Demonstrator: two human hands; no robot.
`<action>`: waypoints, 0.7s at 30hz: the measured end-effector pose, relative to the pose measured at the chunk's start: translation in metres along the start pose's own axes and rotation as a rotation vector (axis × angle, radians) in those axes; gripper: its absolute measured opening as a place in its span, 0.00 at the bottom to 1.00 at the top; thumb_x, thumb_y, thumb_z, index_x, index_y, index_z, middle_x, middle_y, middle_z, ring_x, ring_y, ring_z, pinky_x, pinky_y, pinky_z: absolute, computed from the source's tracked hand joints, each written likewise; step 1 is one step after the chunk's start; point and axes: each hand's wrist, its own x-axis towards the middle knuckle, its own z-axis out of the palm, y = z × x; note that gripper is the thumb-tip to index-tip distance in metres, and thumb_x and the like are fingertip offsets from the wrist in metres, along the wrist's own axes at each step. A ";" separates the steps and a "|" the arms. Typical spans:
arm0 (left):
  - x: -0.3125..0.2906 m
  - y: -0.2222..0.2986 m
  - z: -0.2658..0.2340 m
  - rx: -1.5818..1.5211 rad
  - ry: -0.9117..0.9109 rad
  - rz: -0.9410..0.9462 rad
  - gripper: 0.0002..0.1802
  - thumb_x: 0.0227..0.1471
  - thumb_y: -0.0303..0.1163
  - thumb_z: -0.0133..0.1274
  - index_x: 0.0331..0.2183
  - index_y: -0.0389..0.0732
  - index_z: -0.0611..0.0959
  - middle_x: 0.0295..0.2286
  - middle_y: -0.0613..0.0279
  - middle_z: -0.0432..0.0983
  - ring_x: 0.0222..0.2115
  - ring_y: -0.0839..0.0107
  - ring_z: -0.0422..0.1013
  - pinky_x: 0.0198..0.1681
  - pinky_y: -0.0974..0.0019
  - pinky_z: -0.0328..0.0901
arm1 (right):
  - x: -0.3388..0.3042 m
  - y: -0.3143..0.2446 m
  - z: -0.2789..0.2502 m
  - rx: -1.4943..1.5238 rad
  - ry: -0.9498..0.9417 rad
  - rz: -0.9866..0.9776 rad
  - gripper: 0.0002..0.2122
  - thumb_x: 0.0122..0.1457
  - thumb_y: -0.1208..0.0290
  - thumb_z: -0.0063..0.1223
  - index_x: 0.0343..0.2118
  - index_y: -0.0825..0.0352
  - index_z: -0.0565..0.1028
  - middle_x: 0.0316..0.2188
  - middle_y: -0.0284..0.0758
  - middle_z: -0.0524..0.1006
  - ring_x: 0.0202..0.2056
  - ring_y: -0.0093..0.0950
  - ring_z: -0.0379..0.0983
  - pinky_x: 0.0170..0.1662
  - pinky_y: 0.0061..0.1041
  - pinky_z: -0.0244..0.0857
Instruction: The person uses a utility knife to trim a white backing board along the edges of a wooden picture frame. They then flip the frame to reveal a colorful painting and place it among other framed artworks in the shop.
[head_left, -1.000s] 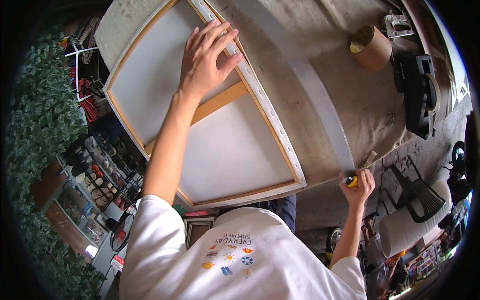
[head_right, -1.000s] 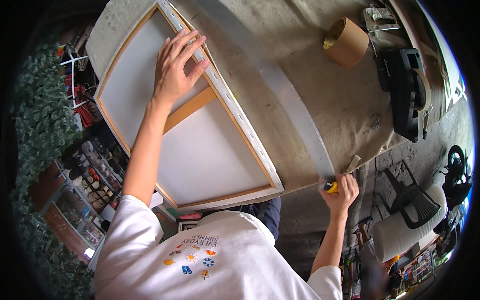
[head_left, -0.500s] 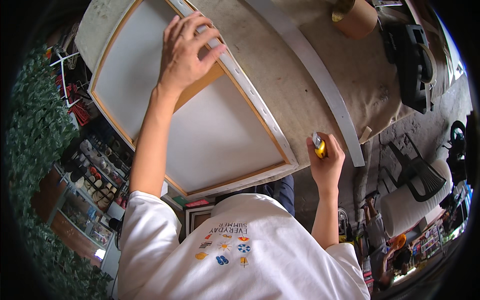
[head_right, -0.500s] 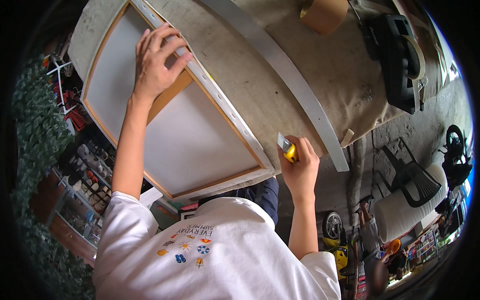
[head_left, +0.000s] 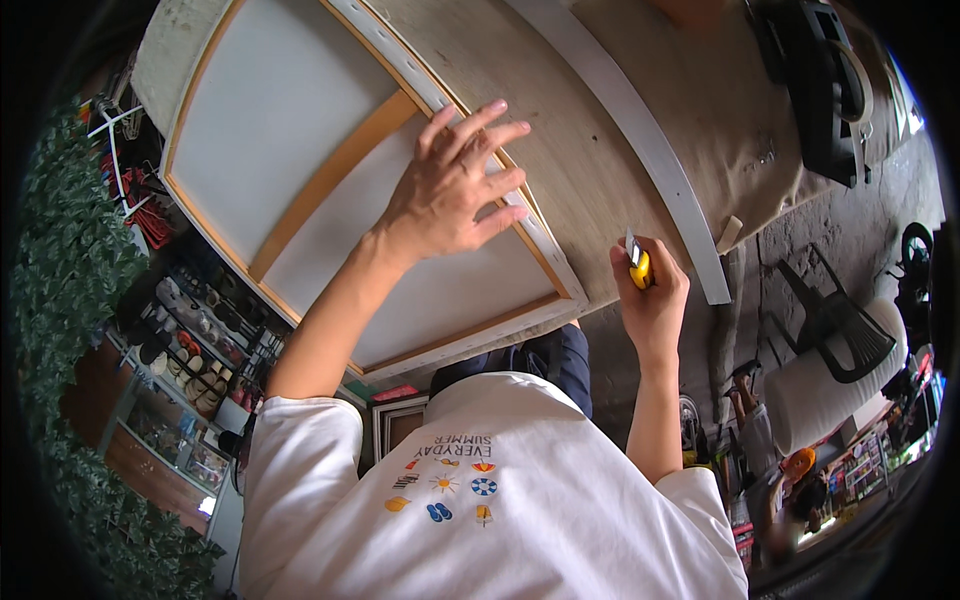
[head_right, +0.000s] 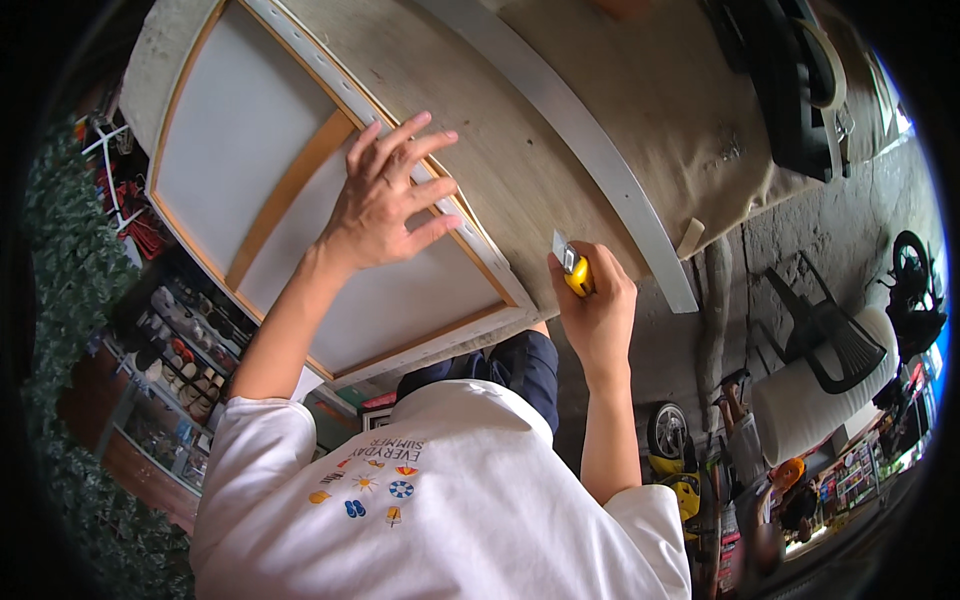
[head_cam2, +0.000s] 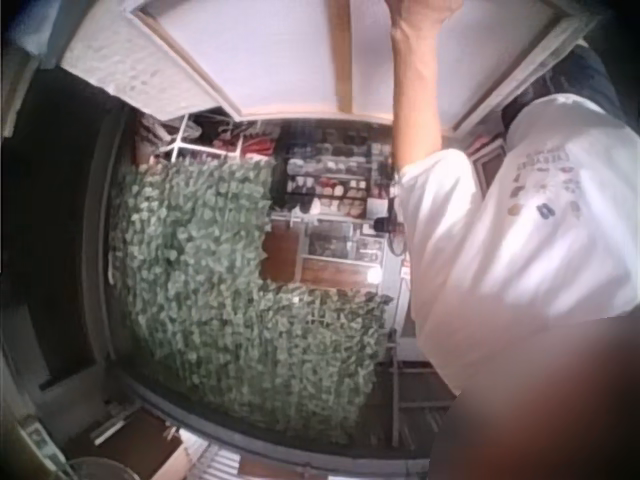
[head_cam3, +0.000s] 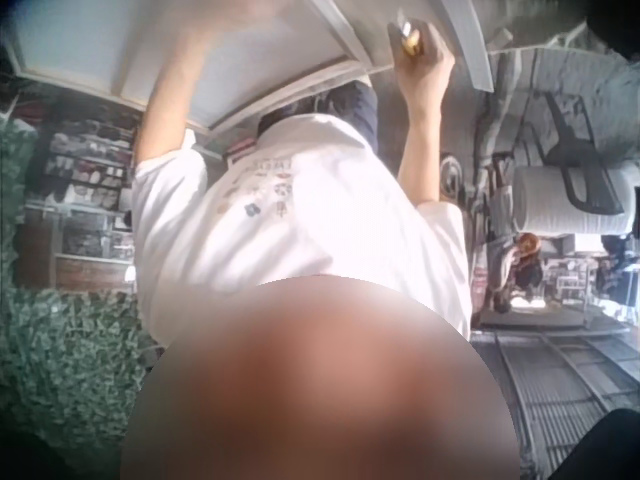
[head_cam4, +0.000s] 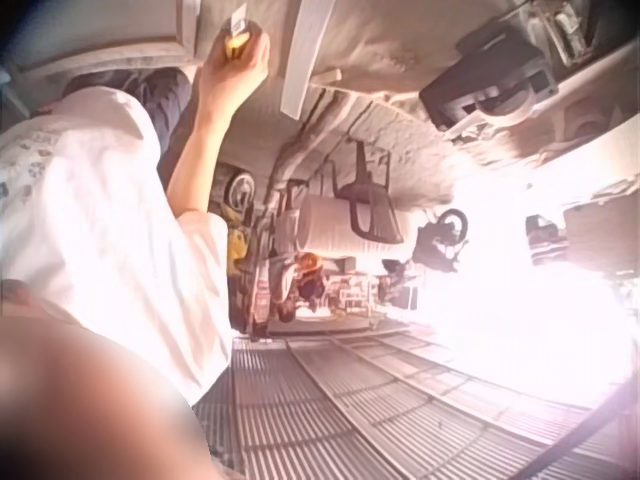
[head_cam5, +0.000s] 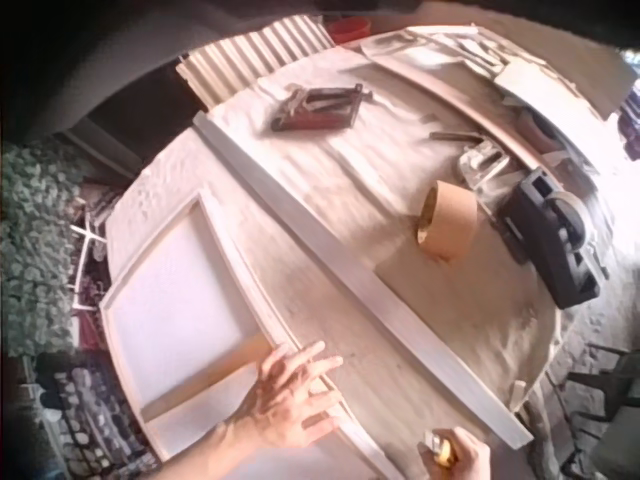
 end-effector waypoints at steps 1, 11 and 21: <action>-0.002 0.008 0.006 -0.012 -0.008 0.003 0.16 0.53 0.53 0.58 0.29 0.50 0.84 0.59 0.65 0.63 0.66 0.61 0.48 0.67 0.44 0.39 | -0.002 0.002 0.000 0.004 0.000 0.007 0.08 0.54 0.73 0.64 0.33 0.69 0.76 0.25 0.41 0.76 0.25 0.38 0.73 0.31 0.27 0.67; -0.024 0.086 0.056 -0.091 -0.066 0.107 0.15 0.50 0.53 0.60 0.25 0.54 0.81 0.62 0.72 0.62 0.66 0.64 0.48 0.67 0.47 0.38 | -0.026 0.028 -0.009 0.059 -0.009 0.132 0.11 0.56 0.69 0.64 0.35 0.70 0.75 0.25 0.43 0.76 0.24 0.39 0.72 0.31 0.29 0.67; -0.037 0.084 0.072 -0.106 0.045 0.013 0.10 0.52 0.50 0.59 0.33 0.57 0.84 0.59 0.68 0.65 0.64 0.64 0.52 0.66 0.50 0.40 | -0.079 0.051 -0.003 -0.065 -0.176 -0.094 0.13 0.61 0.75 0.52 0.48 0.69 0.69 0.38 0.47 0.78 0.34 0.48 0.78 0.34 0.41 0.72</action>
